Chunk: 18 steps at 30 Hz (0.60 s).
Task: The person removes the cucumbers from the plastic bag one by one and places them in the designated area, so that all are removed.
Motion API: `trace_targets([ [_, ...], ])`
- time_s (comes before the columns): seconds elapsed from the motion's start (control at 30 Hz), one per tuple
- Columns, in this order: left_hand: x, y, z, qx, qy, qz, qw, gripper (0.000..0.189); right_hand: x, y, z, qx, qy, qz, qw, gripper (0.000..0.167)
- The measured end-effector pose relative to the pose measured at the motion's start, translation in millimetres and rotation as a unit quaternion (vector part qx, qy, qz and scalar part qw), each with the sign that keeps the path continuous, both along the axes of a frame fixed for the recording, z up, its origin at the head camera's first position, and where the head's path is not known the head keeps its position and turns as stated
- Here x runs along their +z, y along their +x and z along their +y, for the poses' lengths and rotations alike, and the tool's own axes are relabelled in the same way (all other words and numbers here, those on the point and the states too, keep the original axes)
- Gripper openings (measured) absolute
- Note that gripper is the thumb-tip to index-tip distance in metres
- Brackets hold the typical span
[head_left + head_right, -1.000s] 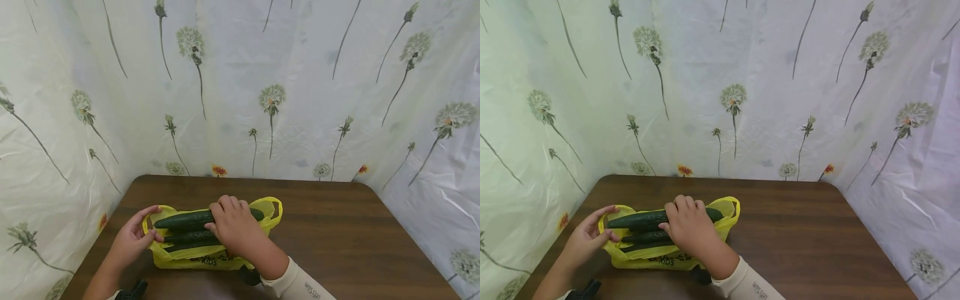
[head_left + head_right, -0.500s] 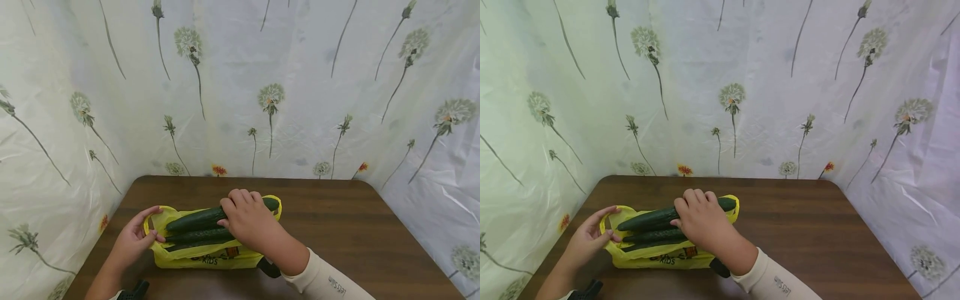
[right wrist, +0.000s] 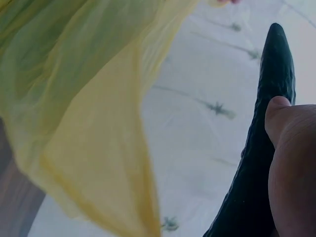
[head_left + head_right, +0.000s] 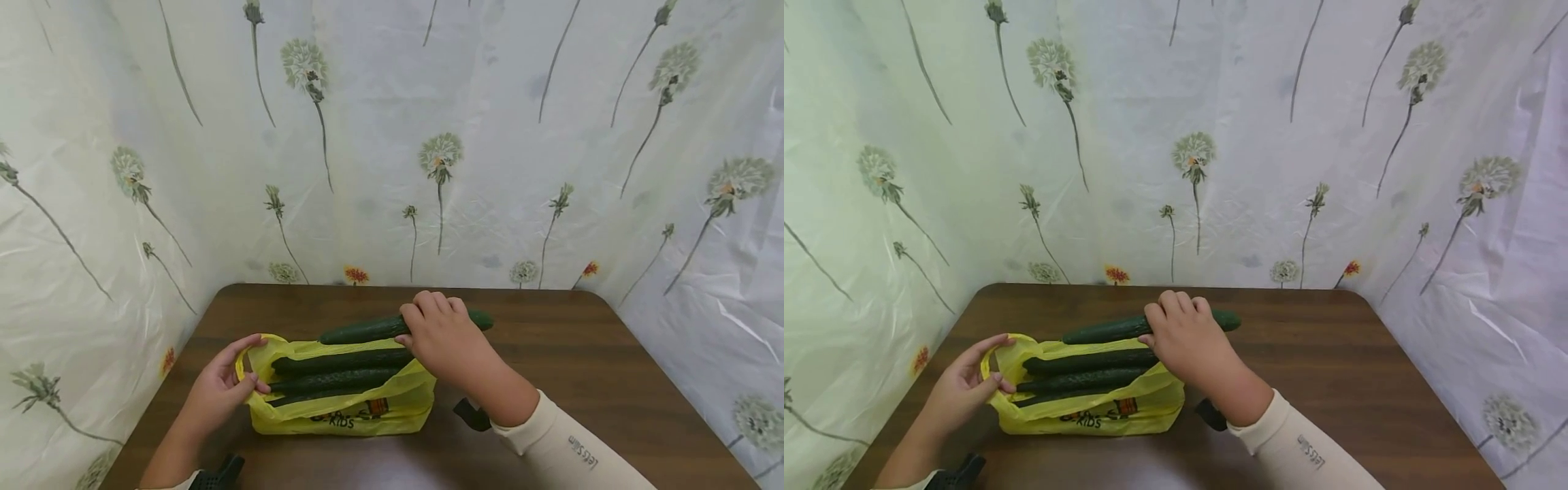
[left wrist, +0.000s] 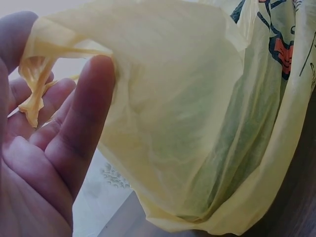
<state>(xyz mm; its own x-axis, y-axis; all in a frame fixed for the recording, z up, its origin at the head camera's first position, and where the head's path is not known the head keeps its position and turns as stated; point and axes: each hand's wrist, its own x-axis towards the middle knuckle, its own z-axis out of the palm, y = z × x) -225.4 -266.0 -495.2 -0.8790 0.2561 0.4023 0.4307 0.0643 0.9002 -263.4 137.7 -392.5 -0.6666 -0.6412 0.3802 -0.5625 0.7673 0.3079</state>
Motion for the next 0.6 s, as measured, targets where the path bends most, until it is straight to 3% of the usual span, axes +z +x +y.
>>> trace_targets([
  [0.17, -2.1, 3.2, -3.4, 0.003, -0.004, -0.01, 0.9999, 0.057, -9.3, -3.5, 7, -0.011, -0.008, -0.03, 0.9994, 0.043],
  [0.6, -1.2, -0.1, 0.1, 0.001, -0.009, -0.009, 0.9999, 0.056, -25.7, -15.3, 54, -0.034, -0.012, -0.002, 0.9993, 0.048],
])
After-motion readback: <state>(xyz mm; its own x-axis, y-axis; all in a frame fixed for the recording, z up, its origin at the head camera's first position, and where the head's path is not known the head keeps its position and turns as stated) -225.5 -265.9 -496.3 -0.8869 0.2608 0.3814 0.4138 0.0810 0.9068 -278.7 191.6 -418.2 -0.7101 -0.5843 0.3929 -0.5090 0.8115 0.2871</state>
